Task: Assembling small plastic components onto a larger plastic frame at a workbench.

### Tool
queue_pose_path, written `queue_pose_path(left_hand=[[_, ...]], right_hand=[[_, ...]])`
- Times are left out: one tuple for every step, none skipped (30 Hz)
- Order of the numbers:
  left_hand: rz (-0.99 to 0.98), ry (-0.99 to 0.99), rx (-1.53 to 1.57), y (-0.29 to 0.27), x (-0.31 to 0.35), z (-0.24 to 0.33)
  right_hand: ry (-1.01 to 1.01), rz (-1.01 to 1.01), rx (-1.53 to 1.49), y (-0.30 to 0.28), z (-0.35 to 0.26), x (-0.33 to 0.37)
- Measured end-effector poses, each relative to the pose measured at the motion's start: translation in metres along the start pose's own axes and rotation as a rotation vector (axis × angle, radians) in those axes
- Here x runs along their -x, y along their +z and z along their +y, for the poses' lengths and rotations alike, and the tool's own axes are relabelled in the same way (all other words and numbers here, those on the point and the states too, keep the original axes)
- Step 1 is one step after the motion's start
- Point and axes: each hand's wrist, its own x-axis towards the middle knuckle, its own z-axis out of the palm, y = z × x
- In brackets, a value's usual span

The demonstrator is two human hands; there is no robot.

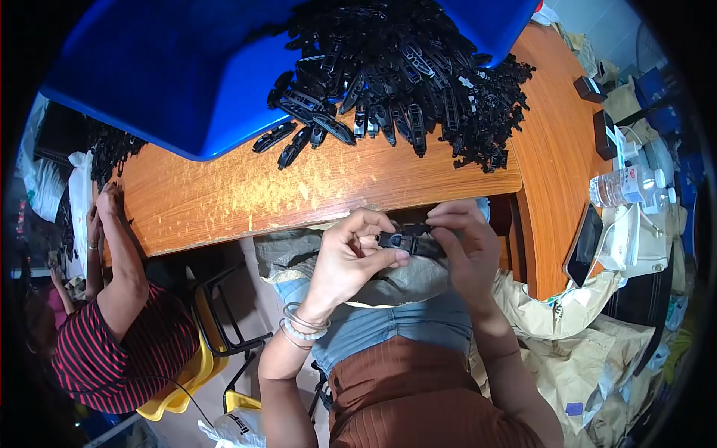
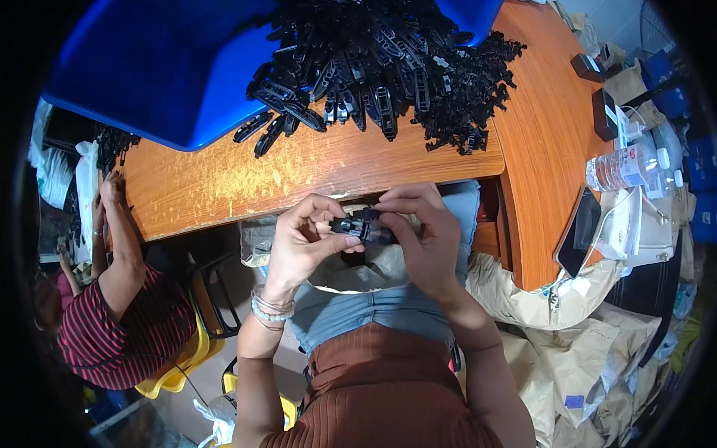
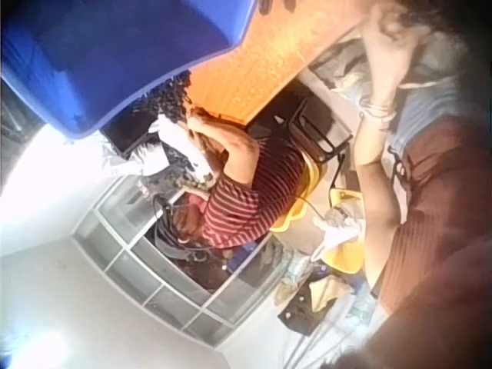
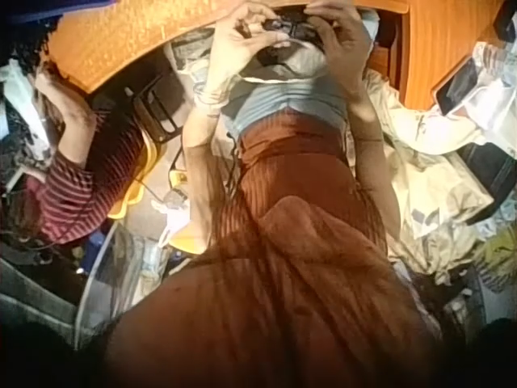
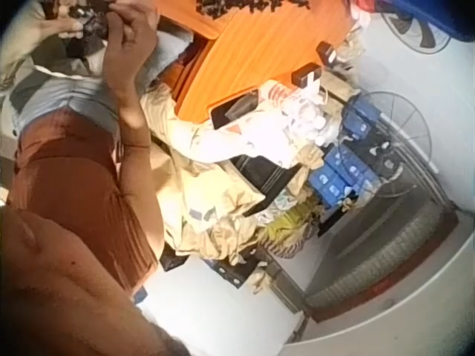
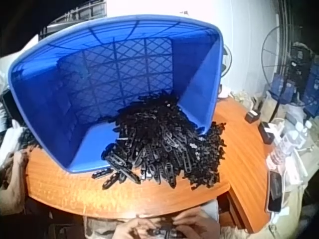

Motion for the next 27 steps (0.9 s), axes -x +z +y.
queue_pose_path(left_hand=[[0.009, 0.015, 0.020, 0.000, 0.000, -0.001], [0.019, 0.030, 0.040, 0.000, 0.000, -0.002], [0.014, 0.029, 0.040, 0.001, -0.001, 0.000], [0.021, 0.030, 0.028, 0.002, -0.001, 0.003], [0.027, 0.030, 0.016, 0.004, -0.001, 0.004], [0.029, 0.029, 0.014, 0.004, -0.001, 0.004], [0.042, 0.002, 0.061, 0.005, -0.001, 0.003], [0.055, -0.026, 0.109, 0.007, -0.001, 0.003], [0.055, -0.026, 0.109, 0.009, -0.002, 0.001], [0.066, 0.002, 0.136, 0.010, -0.003, -0.001], [0.078, 0.030, 0.164, 0.011, -0.004, -0.003], [0.077, 0.030, 0.163, 0.010, -0.004, -0.004], [0.090, 0.080, 0.069, 0.009, -0.004, -0.005], [0.103, 0.129, -0.025, 0.007, -0.004, -0.006], [0.100, 0.129, -0.024, 0.004, -0.004, -0.008], [0.092, 0.158, -0.162, 0.000, -0.003, -0.011], [0.084, 0.186, -0.301, -0.003, -0.002, -0.013], [0.086, 0.138, -0.325, -0.004, 0.001, -0.013], [0.081, 0.139, -0.326, -0.004, 0.002, -0.011], [0.067, 0.155, -0.382, -0.004, 0.004, -0.007], [0.056, 0.169, -0.435, -0.007, 0.004, -0.004], [-0.011, 0.146, -0.455, -0.015, 0.004, -0.005], [-0.015, 0.145, -0.454, -0.022, 0.003, -0.003], [-0.119, 0.060, -0.502, -0.030, 0.003, 0.000], [-0.221, -0.026, -0.550, -0.038, 0.002, 0.003], [-0.310, -0.034, -0.484, -0.046, -0.002, 0.007], [-0.315, -0.027, -0.381, -0.057, -0.004, -0.001]], right_hand=[[-0.108, -0.005, 0.122, -0.001, 0.001, 0.000], [-0.108, -0.006, 0.120, 0.000, 0.001, 0.000], [-0.134, -0.021, 0.185, 0.001, 0.000, -0.001], [-0.159, -0.037, 0.250, 0.000, -0.001, -0.001], [-0.159, -0.034, 0.253, -0.001, -0.001, -0.001], [-0.203, -0.016, 0.335, 0.000, 0.000, 0.001], [-0.246, 0.001, 0.417, 0.000, 0.001, 0.002], [-0.245, 0.002, 0.414, 0.001, 0.003, 0.002], [-0.305, 0.005, 0.477, 0.001, 0.005, 0.003], [-0.365, 0.009, 0.539, 0.001, 0.007, 0.004], [-0.365, 0.009, 0.540, 0.001, 0.007, 0.004], [-0.272, -0.016, 0.413, 0.004, 0.007, 0.005], [-0.179, -0.041, 0.286, 0.005, 0.007, 0.006], [-0.178, -0.040, 0.285, 0.005, 0.008, 0.006], [0.124, -0.128, 0.097, 0.003, 0.008, 0.007], [0.425, -0.213, -0.094, 0.003, 0.009, 0.008], [0.426, -0.211, -0.093, 0.004, 0.012, 0.008], [0.396, -0.220, -0.104, 0.004, 0.017, 0.010], [0.365, -0.228, -0.115, 0.004, 0.019, 0.012], [0.372, -0.207, -0.194, 0.005, 0.019, 0.013], [0.373, -0.204, -0.193, 0.006, 0.018, 0.013], [0.388, -0.237, -0.219, 0.007, 0.017, 0.012], [0.402, -0.270, -0.244, 0.006, 0.017, 0.012], [0.386, -0.313, -0.188, 0.006, 0.021, 0.014], [0.385, -0.312, -0.189, 0.004, 0.023, 0.012], [0.337, -0.483, -0.076, 0.000, 0.025, 0.008], [0.283, -0.656, 0.037, -0.002, 0.025, 0.006]])
